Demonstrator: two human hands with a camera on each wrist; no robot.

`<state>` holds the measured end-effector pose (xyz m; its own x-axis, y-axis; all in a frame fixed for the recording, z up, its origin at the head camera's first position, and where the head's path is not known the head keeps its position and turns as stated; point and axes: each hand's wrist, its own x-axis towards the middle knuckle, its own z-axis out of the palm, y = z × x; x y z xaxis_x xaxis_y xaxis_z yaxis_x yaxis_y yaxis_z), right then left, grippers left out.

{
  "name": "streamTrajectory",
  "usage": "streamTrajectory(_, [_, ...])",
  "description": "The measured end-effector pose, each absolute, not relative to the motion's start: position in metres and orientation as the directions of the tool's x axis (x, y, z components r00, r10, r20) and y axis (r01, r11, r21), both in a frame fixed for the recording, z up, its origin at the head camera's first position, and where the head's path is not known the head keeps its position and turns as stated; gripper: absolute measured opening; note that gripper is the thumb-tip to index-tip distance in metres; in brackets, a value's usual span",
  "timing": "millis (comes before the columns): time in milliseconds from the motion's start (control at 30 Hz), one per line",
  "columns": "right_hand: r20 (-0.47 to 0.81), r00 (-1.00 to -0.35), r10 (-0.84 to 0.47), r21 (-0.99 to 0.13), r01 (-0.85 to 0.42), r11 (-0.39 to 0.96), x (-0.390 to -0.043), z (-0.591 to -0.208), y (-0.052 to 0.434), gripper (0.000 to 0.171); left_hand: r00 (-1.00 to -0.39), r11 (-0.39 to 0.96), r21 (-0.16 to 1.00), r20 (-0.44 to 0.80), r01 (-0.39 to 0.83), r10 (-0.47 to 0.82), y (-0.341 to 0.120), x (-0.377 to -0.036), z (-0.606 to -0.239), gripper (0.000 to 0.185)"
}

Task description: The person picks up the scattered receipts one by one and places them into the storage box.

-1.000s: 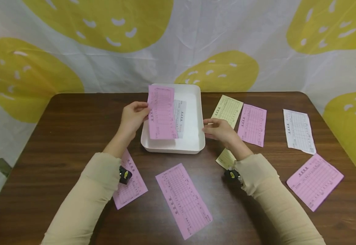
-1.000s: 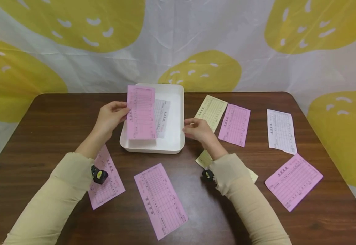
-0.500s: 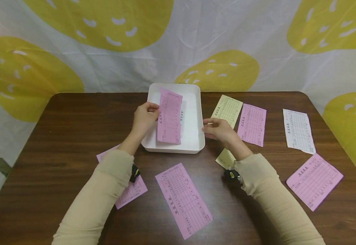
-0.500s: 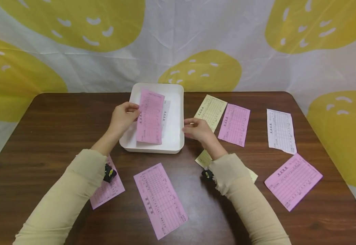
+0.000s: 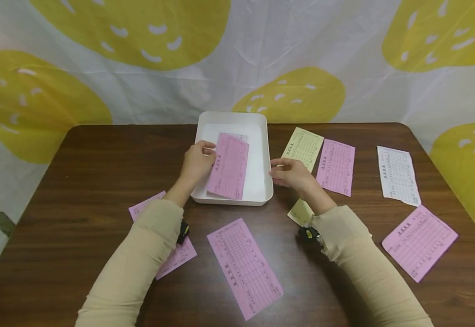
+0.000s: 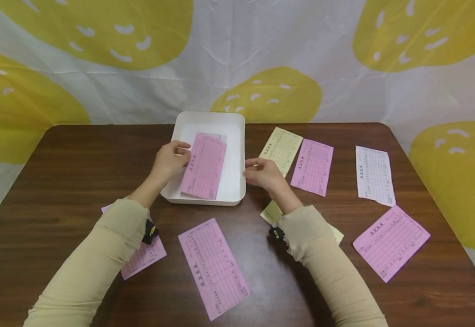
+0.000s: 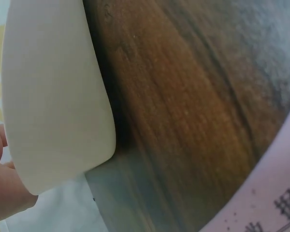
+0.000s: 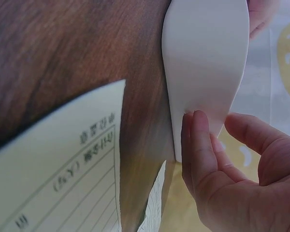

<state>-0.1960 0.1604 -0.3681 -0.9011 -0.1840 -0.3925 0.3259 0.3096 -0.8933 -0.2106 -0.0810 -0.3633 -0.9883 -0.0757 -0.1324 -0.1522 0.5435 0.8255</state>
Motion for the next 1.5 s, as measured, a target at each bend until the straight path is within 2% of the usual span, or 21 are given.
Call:
streamTrajectory(300, [-0.38,-0.906,-0.187,-0.9,0.315,0.302,-0.198,-0.37,0.162,0.047,-0.989,0.539,0.83,-0.136,-0.142,-0.052,-0.08,-0.209,-0.358,0.034])
streamTrajectory(467, [-0.382,-0.905,-0.186,-0.899,0.318,0.3,-0.199,-0.37,0.162,0.047,-0.994,0.529,0.842,-0.113,-0.102,-0.013,-0.084,-0.205,-0.352,0.033])
streamTrajectory(733, [-0.364,-0.912,-0.187,-0.906,0.3,0.3,-0.197,-0.369,0.164,0.048,-0.987,0.513,0.853,-0.144,-0.09,0.065,-0.094,-0.192,-0.336,0.032])
streamTrajectory(1167, [-0.366,-0.912,-0.188,-0.905,0.301,0.299,-0.197,-0.369,0.165,0.048,-0.977,0.542,0.838,-0.164,-0.064,0.138,-0.147,-0.173,-0.326,0.034])
streamTrajectory(1500, [-0.369,-0.911,-0.185,-0.903,0.304,0.304,-0.197,-0.37,0.164,0.048,-0.973,0.637,0.769,-0.181,-0.049,0.143,-0.19,-0.161,-0.333,0.037])
